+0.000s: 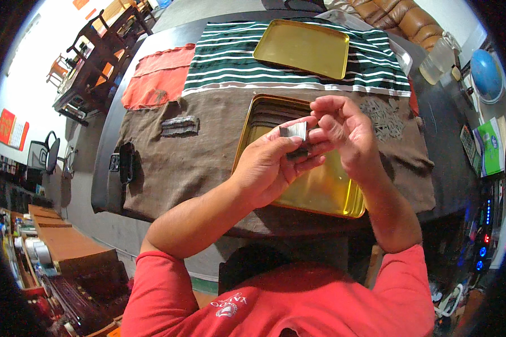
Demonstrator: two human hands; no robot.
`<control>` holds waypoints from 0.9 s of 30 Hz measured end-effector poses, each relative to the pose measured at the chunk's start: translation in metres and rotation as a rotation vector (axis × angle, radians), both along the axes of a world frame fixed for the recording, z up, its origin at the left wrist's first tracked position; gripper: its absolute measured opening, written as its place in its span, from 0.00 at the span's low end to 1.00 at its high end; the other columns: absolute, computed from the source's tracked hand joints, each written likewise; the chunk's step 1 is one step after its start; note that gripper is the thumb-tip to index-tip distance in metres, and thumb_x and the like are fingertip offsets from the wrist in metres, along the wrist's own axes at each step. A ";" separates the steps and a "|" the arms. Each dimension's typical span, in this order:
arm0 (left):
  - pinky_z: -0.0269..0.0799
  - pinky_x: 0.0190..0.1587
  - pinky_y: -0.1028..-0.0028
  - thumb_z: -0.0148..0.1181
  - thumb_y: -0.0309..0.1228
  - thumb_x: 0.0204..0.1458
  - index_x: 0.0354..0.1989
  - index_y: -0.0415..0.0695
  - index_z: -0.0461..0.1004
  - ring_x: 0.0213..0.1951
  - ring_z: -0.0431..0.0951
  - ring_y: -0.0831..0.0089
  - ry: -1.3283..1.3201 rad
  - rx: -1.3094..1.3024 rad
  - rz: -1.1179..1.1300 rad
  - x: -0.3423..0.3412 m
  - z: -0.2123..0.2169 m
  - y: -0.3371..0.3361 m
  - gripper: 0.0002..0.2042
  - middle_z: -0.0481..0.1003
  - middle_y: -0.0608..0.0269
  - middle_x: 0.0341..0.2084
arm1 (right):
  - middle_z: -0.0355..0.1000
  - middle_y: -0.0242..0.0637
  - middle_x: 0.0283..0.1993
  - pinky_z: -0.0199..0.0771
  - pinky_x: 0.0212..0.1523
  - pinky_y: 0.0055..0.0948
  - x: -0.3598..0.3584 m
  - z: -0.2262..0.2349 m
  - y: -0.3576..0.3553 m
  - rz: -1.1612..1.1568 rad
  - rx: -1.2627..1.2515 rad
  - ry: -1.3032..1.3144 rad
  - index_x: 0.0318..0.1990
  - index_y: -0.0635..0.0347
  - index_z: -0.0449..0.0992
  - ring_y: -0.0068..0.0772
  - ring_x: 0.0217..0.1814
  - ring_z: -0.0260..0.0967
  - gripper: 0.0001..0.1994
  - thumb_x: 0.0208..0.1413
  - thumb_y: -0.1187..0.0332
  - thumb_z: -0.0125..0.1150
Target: The person repeatedly picks up small dark metal pieces from a gold tray, manipulates them with both hands, and places them back into the tray. The person also briefly reaches under the table to retrieve additional pieces and continues the same handling cycle.
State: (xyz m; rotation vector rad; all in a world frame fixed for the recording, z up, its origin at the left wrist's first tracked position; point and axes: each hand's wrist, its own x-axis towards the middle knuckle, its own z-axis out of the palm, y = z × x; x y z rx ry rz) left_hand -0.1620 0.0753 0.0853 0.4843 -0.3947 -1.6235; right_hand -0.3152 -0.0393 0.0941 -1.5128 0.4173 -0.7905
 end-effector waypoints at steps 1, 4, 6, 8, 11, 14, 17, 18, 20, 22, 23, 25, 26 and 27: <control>0.73 0.61 0.59 0.50 0.27 0.63 0.67 0.37 0.58 0.58 0.76 0.56 0.025 -0.022 -0.011 -0.001 0.000 -0.002 0.24 0.72 0.46 0.59 | 0.74 0.36 0.49 0.74 0.51 0.26 0.001 -0.001 -0.002 -0.009 0.060 -0.012 0.53 0.63 0.71 0.25 0.50 0.72 0.20 0.63 0.56 0.63; 0.74 0.61 0.59 0.52 0.28 0.63 0.68 0.38 0.59 0.59 0.75 0.55 0.022 -0.038 -0.009 -0.002 -0.001 -0.002 0.24 0.73 0.48 0.58 | 0.74 0.35 0.48 0.72 0.52 0.24 0.002 -0.003 -0.008 -0.018 0.089 -0.024 0.51 0.62 0.72 0.24 0.49 0.73 0.17 0.65 0.58 0.60; 0.74 0.60 0.59 0.53 0.28 0.63 0.67 0.40 0.60 0.59 0.75 0.55 0.037 -0.040 -0.005 -0.004 -0.002 -0.002 0.24 0.73 0.50 0.57 | 0.74 0.35 0.47 0.72 0.52 0.24 -0.001 -0.001 -0.008 0.024 0.183 0.006 0.51 0.61 0.72 0.24 0.48 0.73 0.17 0.64 0.59 0.61; 0.75 0.60 0.60 0.54 0.27 0.63 0.68 0.40 0.60 0.58 0.76 0.56 0.040 -0.045 -0.010 -0.004 -0.003 -0.002 0.24 0.74 0.51 0.57 | 0.75 0.36 0.47 0.72 0.51 0.24 -0.002 0.001 -0.006 0.062 0.175 0.018 0.52 0.61 0.72 0.23 0.48 0.73 0.16 0.62 0.61 0.62; 0.76 0.58 0.62 0.54 0.25 0.62 0.68 0.41 0.60 0.56 0.77 0.58 0.034 -0.041 -0.027 -0.003 -0.005 -0.001 0.24 0.74 0.53 0.56 | 0.75 0.37 0.48 0.76 0.49 0.24 -0.002 0.003 -0.004 0.101 0.177 0.014 0.52 0.62 0.71 0.24 0.48 0.74 0.16 0.60 0.68 0.64; 0.78 0.56 0.64 0.54 0.22 0.62 0.68 0.42 0.60 0.54 0.78 0.63 -0.005 -0.011 -0.024 -0.004 -0.005 0.001 0.25 0.74 0.55 0.55 | 0.74 0.37 0.49 0.77 0.50 0.25 -0.001 0.002 -0.001 0.105 0.151 0.044 0.53 0.63 0.70 0.24 0.48 0.73 0.18 0.57 0.72 0.66; 0.78 0.55 0.67 0.51 0.19 0.63 0.68 0.42 0.59 0.52 0.78 0.66 -0.082 0.006 0.001 -0.006 -0.005 0.002 0.25 0.74 0.58 0.53 | 0.73 0.37 0.49 0.76 0.53 0.27 -0.002 0.001 -0.001 0.111 0.153 0.066 0.52 0.63 0.70 0.25 0.50 0.72 0.18 0.55 0.74 0.67; 0.78 0.55 0.68 0.52 0.18 0.62 0.68 0.42 0.58 0.51 0.78 0.67 -0.082 0.011 0.002 -0.007 -0.005 0.002 0.25 0.73 0.59 0.53 | 0.73 0.37 0.49 0.75 0.54 0.28 -0.002 0.000 -0.001 0.124 0.156 0.055 0.52 0.63 0.70 0.25 0.51 0.72 0.18 0.55 0.74 0.67; 0.79 0.55 0.68 0.54 0.18 0.61 0.69 0.44 0.58 0.51 0.79 0.68 -0.069 -0.006 -0.003 -0.006 -0.005 0.002 0.27 0.73 0.59 0.53 | 0.73 0.36 0.49 0.75 0.54 0.28 -0.002 -0.002 -0.002 0.112 0.176 0.076 0.53 0.63 0.69 0.24 0.49 0.72 0.19 0.55 0.74 0.67; 0.80 0.56 0.66 0.56 0.18 0.60 0.70 0.48 0.58 0.52 0.79 0.68 -0.071 -0.011 -0.008 -0.006 -0.005 0.001 0.29 0.74 0.58 0.54 | 0.73 0.36 0.49 0.76 0.52 0.27 0.000 -0.003 -0.002 0.092 0.145 0.053 0.52 0.63 0.70 0.24 0.47 0.72 0.18 0.56 0.73 0.67; 0.80 0.55 0.66 0.56 0.18 0.60 0.71 0.49 0.57 0.51 0.79 0.67 -0.056 -0.036 0.007 -0.006 -0.005 0.001 0.30 0.73 0.58 0.55 | 0.72 0.36 0.49 0.76 0.50 0.26 0.001 -0.003 -0.001 0.073 0.106 0.026 0.51 0.63 0.71 0.23 0.46 0.72 0.17 0.56 0.72 0.67; 0.81 0.54 0.65 0.56 0.17 0.60 0.72 0.51 0.55 0.51 0.79 0.66 -0.096 -0.019 0.046 -0.007 -0.005 0.002 0.33 0.71 0.58 0.57 | 0.72 0.36 0.50 0.77 0.46 0.25 0.000 -0.002 -0.001 0.073 0.104 0.047 0.47 0.64 0.73 0.22 0.43 0.71 0.13 0.58 0.71 0.66; 0.81 0.53 0.65 0.56 0.17 0.60 0.73 0.52 0.53 0.51 0.79 0.65 -0.088 -0.011 0.033 -0.007 -0.005 0.002 0.34 0.69 0.58 0.59 | 0.72 0.37 0.51 0.77 0.45 0.24 -0.002 0.000 -0.002 0.093 0.141 0.094 0.45 0.65 0.74 0.22 0.42 0.71 0.11 0.59 0.70 0.65; 0.81 0.53 0.65 0.56 0.17 0.60 0.74 0.53 0.52 0.51 0.79 0.64 -0.091 -0.007 0.016 -0.007 -0.005 0.003 0.35 0.68 0.59 0.60 | 0.71 0.37 0.52 0.77 0.43 0.24 -0.005 0.001 -0.002 0.109 0.164 0.134 0.43 0.65 0.75 0.22 0.41 0.71 0.09 0.60 0.69 0.65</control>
